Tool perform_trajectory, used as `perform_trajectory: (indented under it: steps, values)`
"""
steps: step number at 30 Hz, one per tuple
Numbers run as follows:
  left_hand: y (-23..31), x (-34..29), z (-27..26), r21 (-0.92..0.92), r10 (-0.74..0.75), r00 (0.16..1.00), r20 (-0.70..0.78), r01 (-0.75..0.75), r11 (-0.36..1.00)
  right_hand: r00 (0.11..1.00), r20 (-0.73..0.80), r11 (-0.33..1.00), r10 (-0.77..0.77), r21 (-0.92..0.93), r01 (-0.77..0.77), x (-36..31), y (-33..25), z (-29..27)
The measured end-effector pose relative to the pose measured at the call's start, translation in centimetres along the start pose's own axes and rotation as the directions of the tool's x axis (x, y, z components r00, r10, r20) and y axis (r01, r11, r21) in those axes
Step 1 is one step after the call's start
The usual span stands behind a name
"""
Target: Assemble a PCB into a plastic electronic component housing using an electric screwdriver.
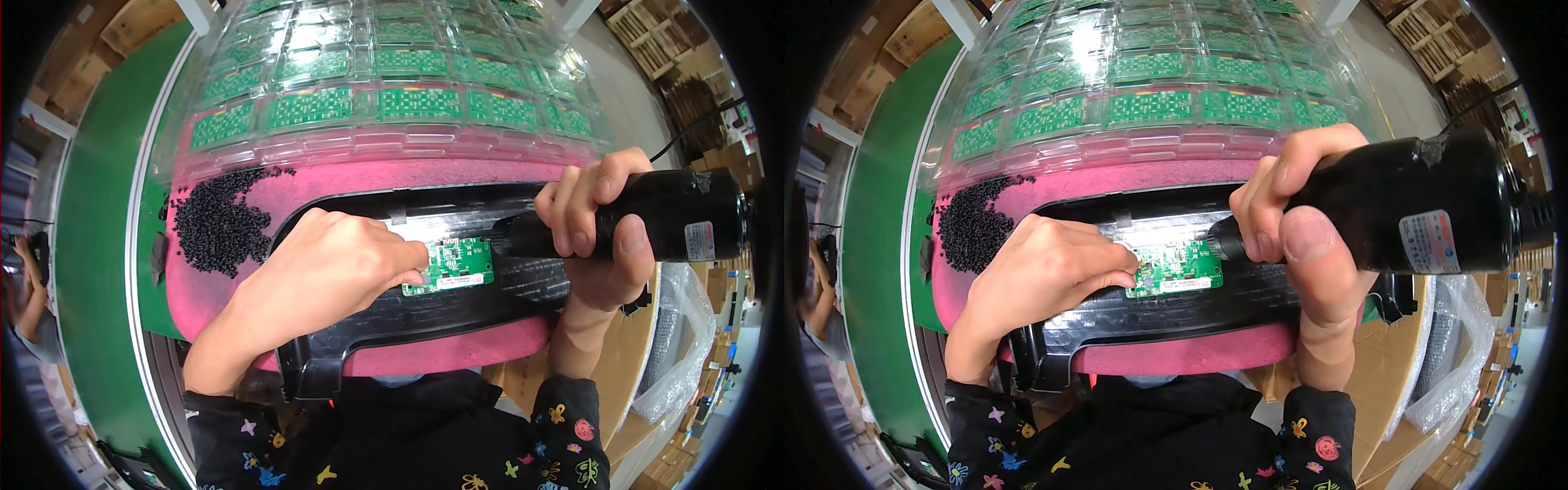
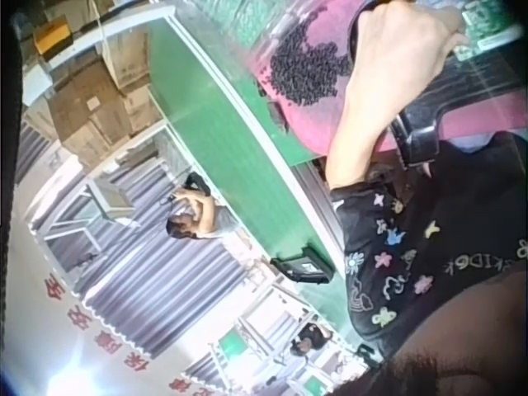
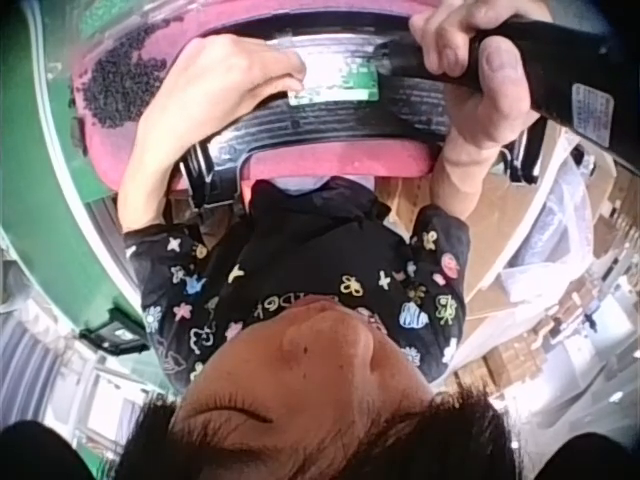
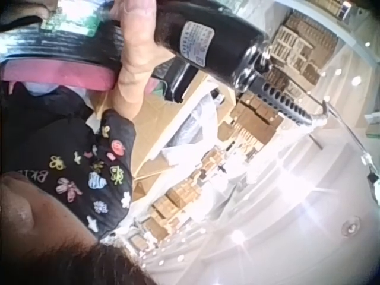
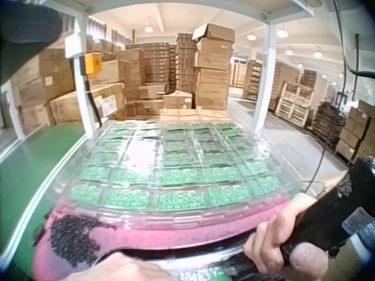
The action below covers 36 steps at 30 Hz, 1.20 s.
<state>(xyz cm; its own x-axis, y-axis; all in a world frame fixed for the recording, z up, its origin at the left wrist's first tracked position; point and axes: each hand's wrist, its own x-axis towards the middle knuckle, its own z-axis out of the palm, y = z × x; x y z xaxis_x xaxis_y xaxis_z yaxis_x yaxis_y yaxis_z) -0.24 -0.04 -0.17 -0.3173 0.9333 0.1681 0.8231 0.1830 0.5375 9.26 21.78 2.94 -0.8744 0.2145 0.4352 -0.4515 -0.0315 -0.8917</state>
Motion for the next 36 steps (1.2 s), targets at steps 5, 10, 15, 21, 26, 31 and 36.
perform_trajectory:
  steps: [5,10,15,21,26,31,36]
  values:
    - [0.2,-0.3,0.1,-0.007,0.011,1.000,-0.025,-0.011,1.000,1.000,-0.009,1.000,0.010,-0.016,-0.010,0.0,-0.1,0.6]
    - [0.9,-0.2,-0.1,0.034,-0.012,1.000,0.005,0.012,0.999,1.000,-0.009,0.999,0.018,-0.044,-0.018,-0.1,-0.4,0.4]
    - [0.8,-0.3,0.0,0.025,-0.025,1.000,-0.009,0.025,0.999,0.999,0.026,0.998,0.045,-0.036,-0.044,0.1,-0.1,0.9]
    - [0.6,-0.4,0.0,-0.001,-0.026,0.999,-0.022,0.026,1.000,0.996,0.066,0.993,0.054,-0.104,-0.047,0.6,0.5,1.4]
    - [0.6,-0.1,0.1,0.028,-0.005,1.000,-0.007,0.005,1.000,0.996,0.061,0.982,0.063,-0.180,-0.051,0.6,0.3,1.3]
    - [0.0,-0.1,0.4,-0.050,0.009,0.999,-0.053,-0.012,0.999,0.997,0.056,0.991,-0.054,0.127,0.047,0.3,-0.8,2.5]
    - [-0.2,0.4,0.8,-0.218,0.053,0.938,-0.342,-0.134,0.967,0.969,0.183,0.933,-0.167,0.347,0.095,1.5,-4.0,3.1]
